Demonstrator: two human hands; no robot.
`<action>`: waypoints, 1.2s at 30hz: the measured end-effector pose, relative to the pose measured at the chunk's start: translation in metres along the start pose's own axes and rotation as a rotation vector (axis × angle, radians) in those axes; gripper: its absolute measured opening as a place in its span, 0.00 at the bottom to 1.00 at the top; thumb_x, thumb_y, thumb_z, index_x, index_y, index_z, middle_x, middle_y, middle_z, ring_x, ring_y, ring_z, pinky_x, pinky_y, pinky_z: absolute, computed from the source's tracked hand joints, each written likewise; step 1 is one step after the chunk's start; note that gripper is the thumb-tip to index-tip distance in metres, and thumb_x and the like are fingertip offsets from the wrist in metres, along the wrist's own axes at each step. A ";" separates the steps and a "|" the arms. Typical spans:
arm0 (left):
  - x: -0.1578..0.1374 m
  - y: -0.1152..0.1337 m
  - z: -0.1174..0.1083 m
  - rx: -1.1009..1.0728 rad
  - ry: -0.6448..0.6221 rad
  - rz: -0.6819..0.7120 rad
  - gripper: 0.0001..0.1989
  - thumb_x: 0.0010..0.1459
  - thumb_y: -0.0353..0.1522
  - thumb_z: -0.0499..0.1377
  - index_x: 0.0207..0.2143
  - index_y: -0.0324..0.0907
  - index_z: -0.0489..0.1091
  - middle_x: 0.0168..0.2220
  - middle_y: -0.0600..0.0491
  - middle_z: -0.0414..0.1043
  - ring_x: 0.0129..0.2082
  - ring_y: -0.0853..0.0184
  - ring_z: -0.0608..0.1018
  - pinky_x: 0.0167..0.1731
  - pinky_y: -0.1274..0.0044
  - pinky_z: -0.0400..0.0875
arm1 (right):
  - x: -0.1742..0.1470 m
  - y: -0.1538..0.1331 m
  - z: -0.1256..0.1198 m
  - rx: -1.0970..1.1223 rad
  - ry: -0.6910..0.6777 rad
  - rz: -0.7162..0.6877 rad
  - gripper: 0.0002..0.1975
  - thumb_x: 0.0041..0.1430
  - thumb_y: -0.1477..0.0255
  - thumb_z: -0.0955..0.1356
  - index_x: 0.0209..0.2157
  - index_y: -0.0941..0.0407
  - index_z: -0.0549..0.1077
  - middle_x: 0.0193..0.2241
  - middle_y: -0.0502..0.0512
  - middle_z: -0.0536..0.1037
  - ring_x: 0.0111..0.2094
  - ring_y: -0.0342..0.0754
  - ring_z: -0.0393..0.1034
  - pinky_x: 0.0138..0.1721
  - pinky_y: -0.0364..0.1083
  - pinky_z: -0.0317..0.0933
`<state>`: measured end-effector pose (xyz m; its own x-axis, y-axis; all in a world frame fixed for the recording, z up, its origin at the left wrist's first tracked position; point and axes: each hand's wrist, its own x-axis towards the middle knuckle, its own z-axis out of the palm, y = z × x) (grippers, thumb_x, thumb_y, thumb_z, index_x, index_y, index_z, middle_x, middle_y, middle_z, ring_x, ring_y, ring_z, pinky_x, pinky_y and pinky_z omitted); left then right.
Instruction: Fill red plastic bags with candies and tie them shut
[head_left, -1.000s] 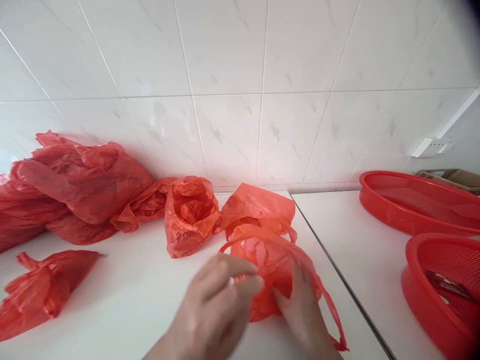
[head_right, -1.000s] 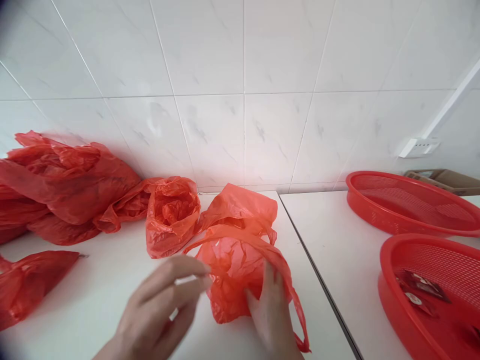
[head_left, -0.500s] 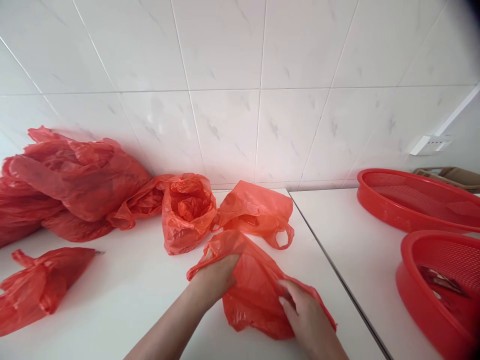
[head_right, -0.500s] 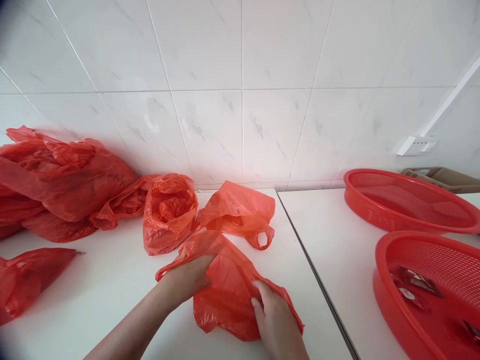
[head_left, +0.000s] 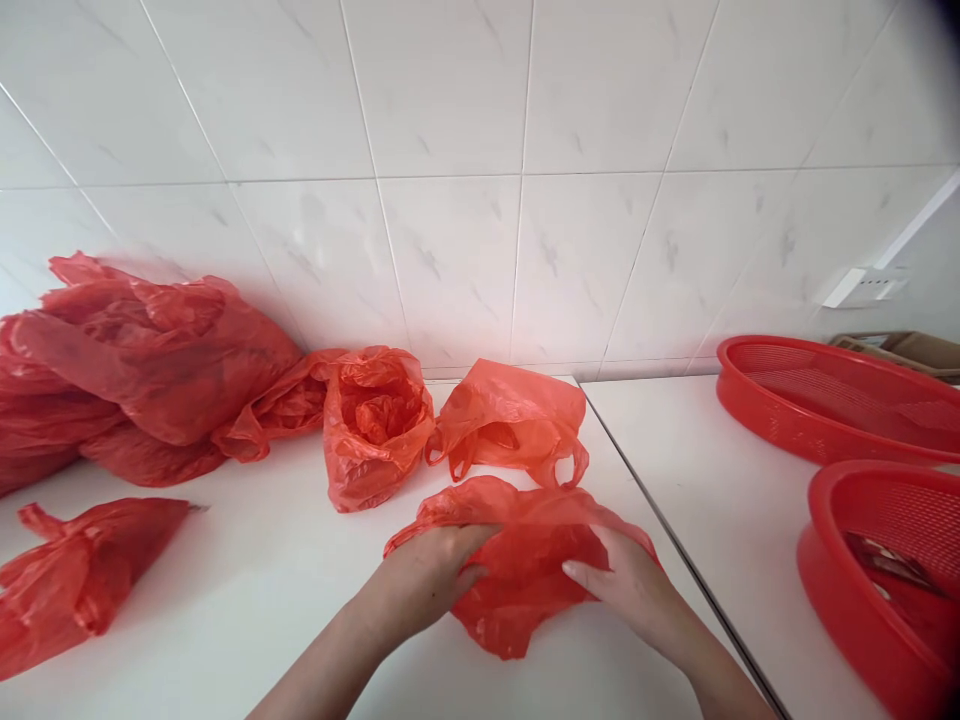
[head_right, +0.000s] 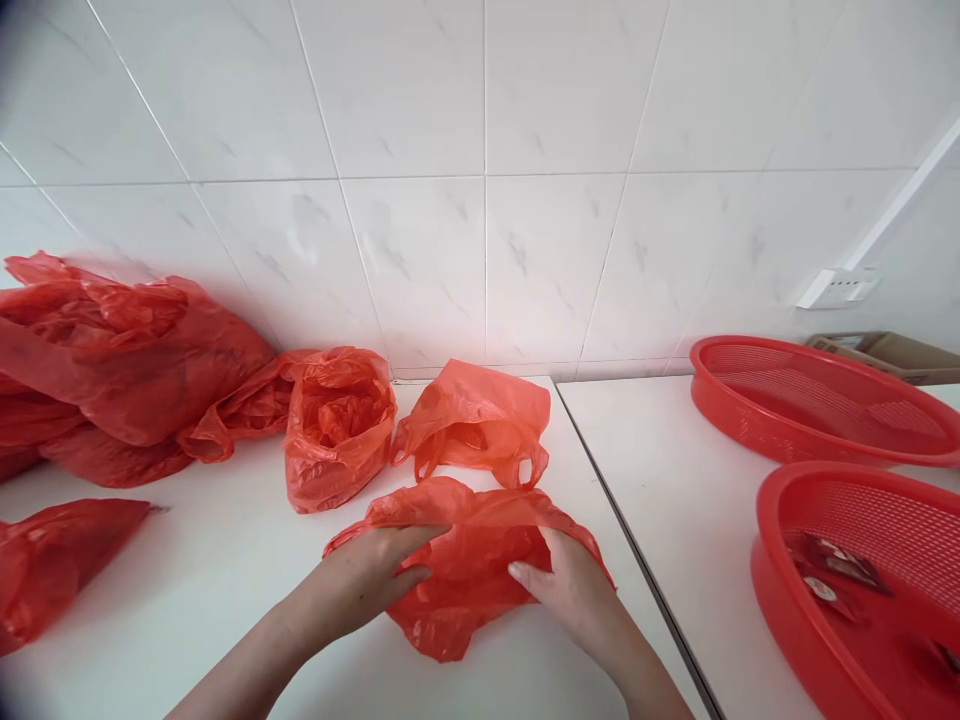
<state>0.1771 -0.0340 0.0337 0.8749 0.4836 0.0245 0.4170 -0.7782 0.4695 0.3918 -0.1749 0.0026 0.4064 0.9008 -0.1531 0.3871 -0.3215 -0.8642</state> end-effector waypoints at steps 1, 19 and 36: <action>-0.001 0.002 -0.002 0.003 0.013 0.041 0.21 0.56 0.28 0.53 0.51 0.54 0.67 0.42 0.56 0.76 0.39 0.65 0.78 0.35 0.77 0.71 | 0.000 0.000 -0.002 0.056 -0.032 -0.026 0.23 0.55 0.64 0.65 0.53 0.50 0.66 0.54 0.55 0.69 0.55 0.53 0.64 0.50 0.50 0.63; 0.018 -0.026 0.030 0.086 0.381 0.193 0.12 0.60 0.30 0.53 0.46 0.43 0.68 0.42 0.47 0.73 0.42 0.61 0.74 0.41 0.68 0.70 | 0.026 0.037 -0.012 0.907 -0.164 0.117 0.16 0.58 0.60 0.67 0.43 0.55 0.75 0.36 0.54 0.75 0.27 0.38 0.66 0.23 0.37 0.59; 0.007 -0.014 0.062 0.134 0.254 0.390 0.11 0.61 0.24 0.49 0.33 0.42 0.70 0.30 0.53 0.69 0.31 0.67 0.68 0.37 0.71 0.64 | 0.078 0.026 -0.002 0.671 -0.135 0.068 0.15 0.56 0.58 0.67 0.27 0.57 0.69 0.22 0.49 0.71 0.19 0.37 0.61 0.18 0.37 0.54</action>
<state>0.1933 -0.0447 -0.0271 0.8914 0.2151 0.3990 0.1124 -0.9576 0.2653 0.4353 -0.1137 -0.0302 0.2878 0.9276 -0.2382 -0.2496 -0.1675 -0.9537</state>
